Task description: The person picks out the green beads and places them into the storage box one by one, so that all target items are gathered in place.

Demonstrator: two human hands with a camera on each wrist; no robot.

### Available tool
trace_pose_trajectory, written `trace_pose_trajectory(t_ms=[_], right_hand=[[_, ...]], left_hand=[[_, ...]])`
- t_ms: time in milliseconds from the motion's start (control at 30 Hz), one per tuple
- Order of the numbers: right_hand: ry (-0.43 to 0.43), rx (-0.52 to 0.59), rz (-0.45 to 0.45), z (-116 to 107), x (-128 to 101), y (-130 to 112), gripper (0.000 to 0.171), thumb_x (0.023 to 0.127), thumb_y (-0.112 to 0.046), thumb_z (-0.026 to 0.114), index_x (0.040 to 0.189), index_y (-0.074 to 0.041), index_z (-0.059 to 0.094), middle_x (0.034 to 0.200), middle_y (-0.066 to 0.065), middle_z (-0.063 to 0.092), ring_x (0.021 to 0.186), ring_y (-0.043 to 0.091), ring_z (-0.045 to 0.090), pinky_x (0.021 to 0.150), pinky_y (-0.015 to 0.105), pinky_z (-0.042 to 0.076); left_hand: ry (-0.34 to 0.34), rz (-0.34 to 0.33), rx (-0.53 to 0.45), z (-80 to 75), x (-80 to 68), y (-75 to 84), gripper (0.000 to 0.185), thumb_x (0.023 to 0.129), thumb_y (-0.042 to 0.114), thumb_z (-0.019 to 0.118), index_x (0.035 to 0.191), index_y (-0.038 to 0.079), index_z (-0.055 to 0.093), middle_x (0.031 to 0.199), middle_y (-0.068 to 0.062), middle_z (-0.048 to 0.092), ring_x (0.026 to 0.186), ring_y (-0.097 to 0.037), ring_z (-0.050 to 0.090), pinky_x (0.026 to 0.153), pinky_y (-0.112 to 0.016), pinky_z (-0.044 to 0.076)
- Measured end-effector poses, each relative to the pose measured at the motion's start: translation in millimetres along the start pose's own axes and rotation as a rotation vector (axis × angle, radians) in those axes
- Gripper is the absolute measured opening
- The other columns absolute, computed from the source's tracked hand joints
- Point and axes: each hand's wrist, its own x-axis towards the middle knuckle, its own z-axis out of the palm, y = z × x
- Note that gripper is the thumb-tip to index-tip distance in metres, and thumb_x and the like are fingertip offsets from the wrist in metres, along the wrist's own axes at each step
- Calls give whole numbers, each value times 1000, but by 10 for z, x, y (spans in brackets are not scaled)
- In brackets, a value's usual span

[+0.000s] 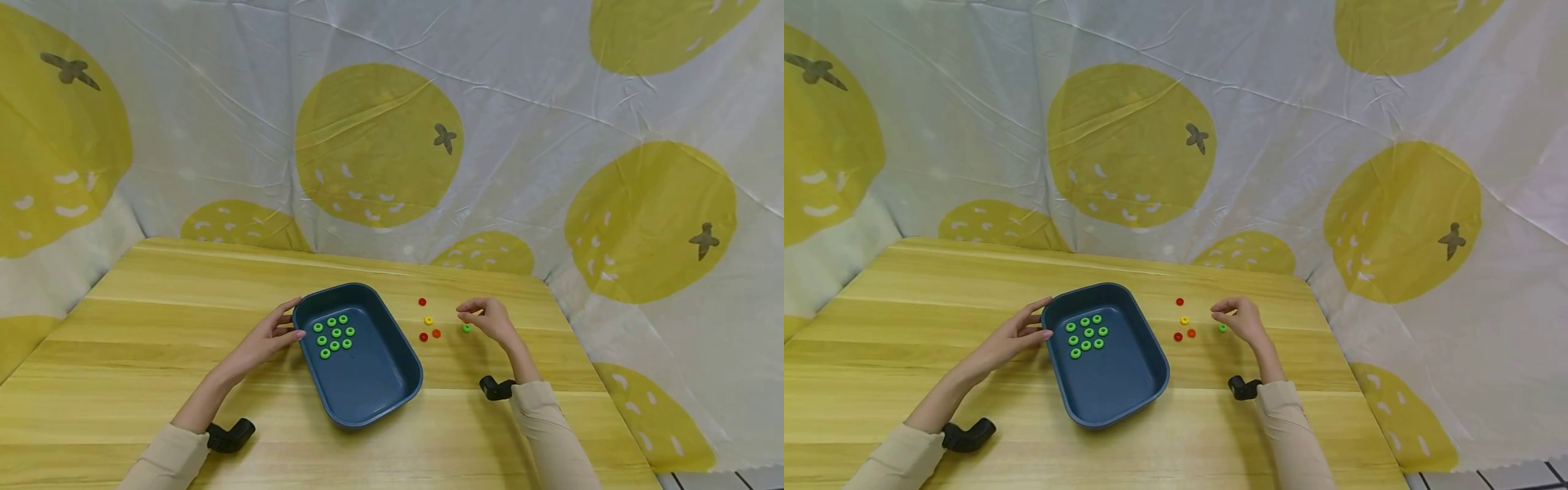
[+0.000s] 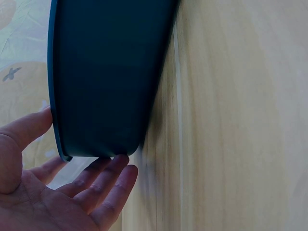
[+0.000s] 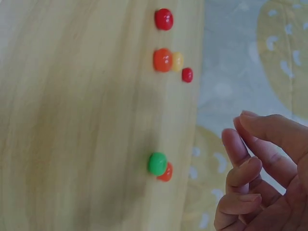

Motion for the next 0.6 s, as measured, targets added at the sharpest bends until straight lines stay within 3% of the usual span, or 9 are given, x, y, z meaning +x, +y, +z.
trace_pose_trajectory(t_ms=[267,600], right_hand=[[23,-18,58,2,8,186,21,88,-13,65,101,3,70,98,19,69,84,31,62,64,27,47],[53,-82,93,69,21,310,15,84,-10,68,94,1,72,89,15,70,87,28,61,80,40,48]], left_hand=[[1,0,8,0,-7,5,69,95,24,55,150,9,17,141,-33,36,127,-48,42,98,-53,43],[3,0,4,-1,-6,-4,69,95,24,55,150,9,17,141,-33,36,126,-47,43,98,-52,43]])
